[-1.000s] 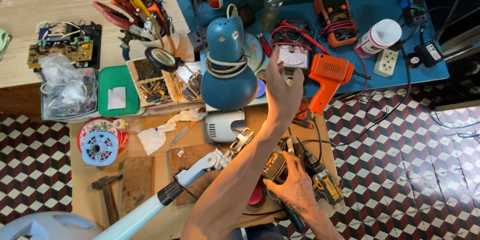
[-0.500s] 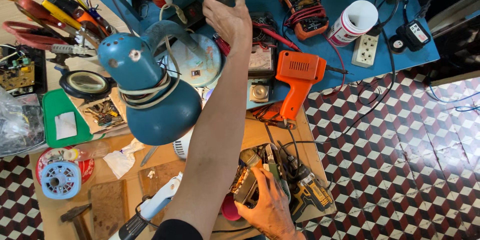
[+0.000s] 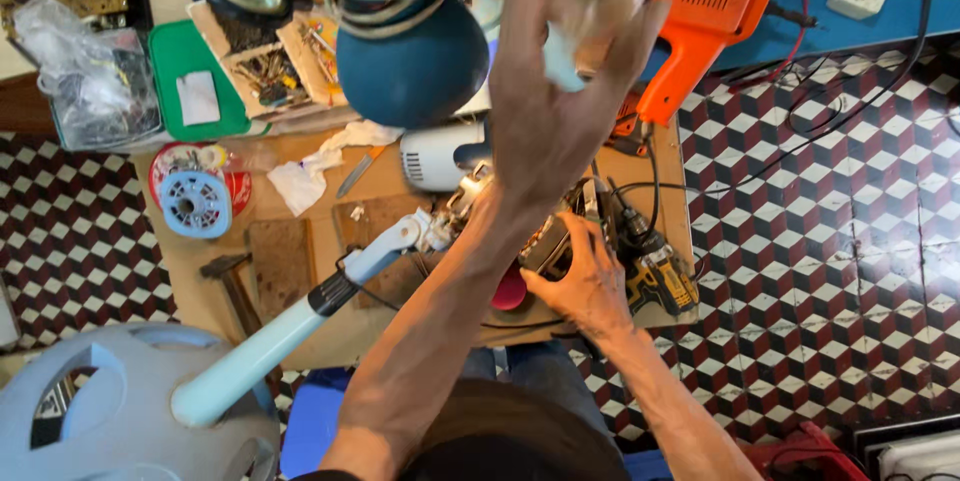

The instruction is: The person disassembles and reassembles a standing electric fan motor. They use a screwdriver to remove screws, apply lubricant to the motor bearings, and use a cordless drill to tighten screws back into place.

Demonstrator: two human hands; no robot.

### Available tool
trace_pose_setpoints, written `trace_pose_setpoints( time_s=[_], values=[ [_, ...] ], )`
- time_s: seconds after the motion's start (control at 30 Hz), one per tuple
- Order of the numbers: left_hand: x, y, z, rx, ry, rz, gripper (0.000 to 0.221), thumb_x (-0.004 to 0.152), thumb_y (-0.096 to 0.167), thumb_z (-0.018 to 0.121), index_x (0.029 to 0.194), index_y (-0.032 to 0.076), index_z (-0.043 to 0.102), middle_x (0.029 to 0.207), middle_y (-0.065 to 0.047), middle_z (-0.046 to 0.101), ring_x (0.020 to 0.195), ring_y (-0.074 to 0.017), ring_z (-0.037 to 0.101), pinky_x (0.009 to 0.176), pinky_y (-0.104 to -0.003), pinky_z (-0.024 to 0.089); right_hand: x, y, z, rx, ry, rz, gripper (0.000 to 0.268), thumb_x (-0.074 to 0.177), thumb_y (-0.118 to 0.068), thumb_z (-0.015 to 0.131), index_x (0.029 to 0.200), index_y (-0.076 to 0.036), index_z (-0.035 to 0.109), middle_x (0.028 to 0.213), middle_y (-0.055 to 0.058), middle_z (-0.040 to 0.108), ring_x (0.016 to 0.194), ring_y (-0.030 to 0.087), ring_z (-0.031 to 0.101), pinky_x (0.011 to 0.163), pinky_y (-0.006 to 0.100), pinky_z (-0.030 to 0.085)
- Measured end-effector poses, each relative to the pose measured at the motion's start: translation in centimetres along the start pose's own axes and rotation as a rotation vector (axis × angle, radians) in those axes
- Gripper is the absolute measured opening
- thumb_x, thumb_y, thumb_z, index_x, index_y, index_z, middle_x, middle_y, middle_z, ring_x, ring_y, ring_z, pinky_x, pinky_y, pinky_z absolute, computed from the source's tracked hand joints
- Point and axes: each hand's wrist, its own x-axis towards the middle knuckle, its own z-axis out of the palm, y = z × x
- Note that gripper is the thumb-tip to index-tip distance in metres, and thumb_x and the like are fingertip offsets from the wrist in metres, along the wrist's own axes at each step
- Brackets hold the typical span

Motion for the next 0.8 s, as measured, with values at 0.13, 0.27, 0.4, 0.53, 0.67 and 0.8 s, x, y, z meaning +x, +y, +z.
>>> trace_pose_setpoints(
  time_s=[0.13, 0.27, 0.4, 0.53, 0.67, 0.8],
  values=[
    [-9.5, 7.4, -10.7, 0.39, -0.123, -0.137, 0.062, 0.098, 0.025, 0.081, 0.146, 0.009, 0.046, 0.125, -0.011, 0.062, 0.113, -0.023, 0.07, 0.095, -0.036, 0.062, -0.2, -0.1, 0.0, -0.012, 0.003, 0.004, 0.089, 0.066, -0.033, 0.089, 0.14, -0.006, 0.046, 0.131, 0.021, 0.056, 0.114, 0.041, 0.063, 0.093, 0.048, 0.055],
    [-15.3, 9.4, -14.7, 0.622, -0.18, -0.533, 0.067, 0.086, 0.024, 0.083, 0.145, 0.011, 0.053, 0.109, -0.011, 0.064, 0.092, -0.0231, 0.071, 0.077, -0.037, 0.06, -0.1, 0.1, -0.2, -0.056, -0.011, -0.018, 0.088, 0.068, -0.034, 0.089, 0.14, -0.005, 0.046, 0.13, 0.021, 0.056, 0.112, 0.039, 0.064, 0.092, 0.048, 0.055],
    [-19.4, 8.0, -15.8, 0.689, -0.282, -0.737, 0.068, 0.084, 0.028, 0.078, 0.144, 0.009, 0.052, 0.109, -0.013, 0.064, 0.09, -0.0297, 0.07, 0.074, -0.041, 0.058, -0.1, 0.3, -0.2, -0.101, -0.026, -0.02, 0.089, 0.069, -0.034, 0.089, 0.141, -0.004, 0.045, 0.129, 0.022, 0.056, 0.111, 0.038, 0.065, 0.09, 0.047, 0.056],
    [-21.3, 5.8, -15.6, 0.717, -0.358, -0.675, 0.068, 0.086, 0.031, 0.074, 0.144, 0.006, 0.051, 0.11, -0.015, 0.064, 0.092, -0.0347, 0.069, 0.076, -0.044, 0.057, -0.3, 0.3, -0.3, -0.094, -0.001, -0.065, 0.089, 0.071, -0.033, 0.089, 0.142, -0.002, 0.045, 0.13, 0.021, 0.056, 0.113, 0.037, 0.065, 0.093, 0.047, 0.056],
    [-21.2, 4.3, -15.2, 0.669, -0.344, -0.672, 0.065, 0.087, 0.03, 0.074, 0.144, 0.006, 0.052, 0.108, -0.012, 0.067, 0.089, -0.0306, 0.072, 0.075, -0.041, 0.058, -0.2, 0.2, -0.3, -0.079, -0.047, -0.037, 0.089, 0.071, -0.032, 0.089, 0.142, -0.001, 0.044, 0.129, 0.023, 0.055, 0.112, 0.036, 0.065, 0.09, 0.045, 0.058],
    [-20.9, 3.6, -14.9, 0.714, -0.324, -0.566, 0.062, 0.085, 0.028, 0.078, 0.139, 0.005, 0.057, 0.104, -0.012, 0.069, 0.089, -0.0306, 0.071, 0.076, -0.041, 0.057, -0.2, 0.1, -0.3, -0.081, -0.044, -0.033, 0.088, 0.072, -0.031, 0.088, 0.142, -0.002, 0.044, 0.13, 0.023, 0.055, 0.112, 0.036, 0.065, 0.091, 0.046, 0.058]
  ],
)
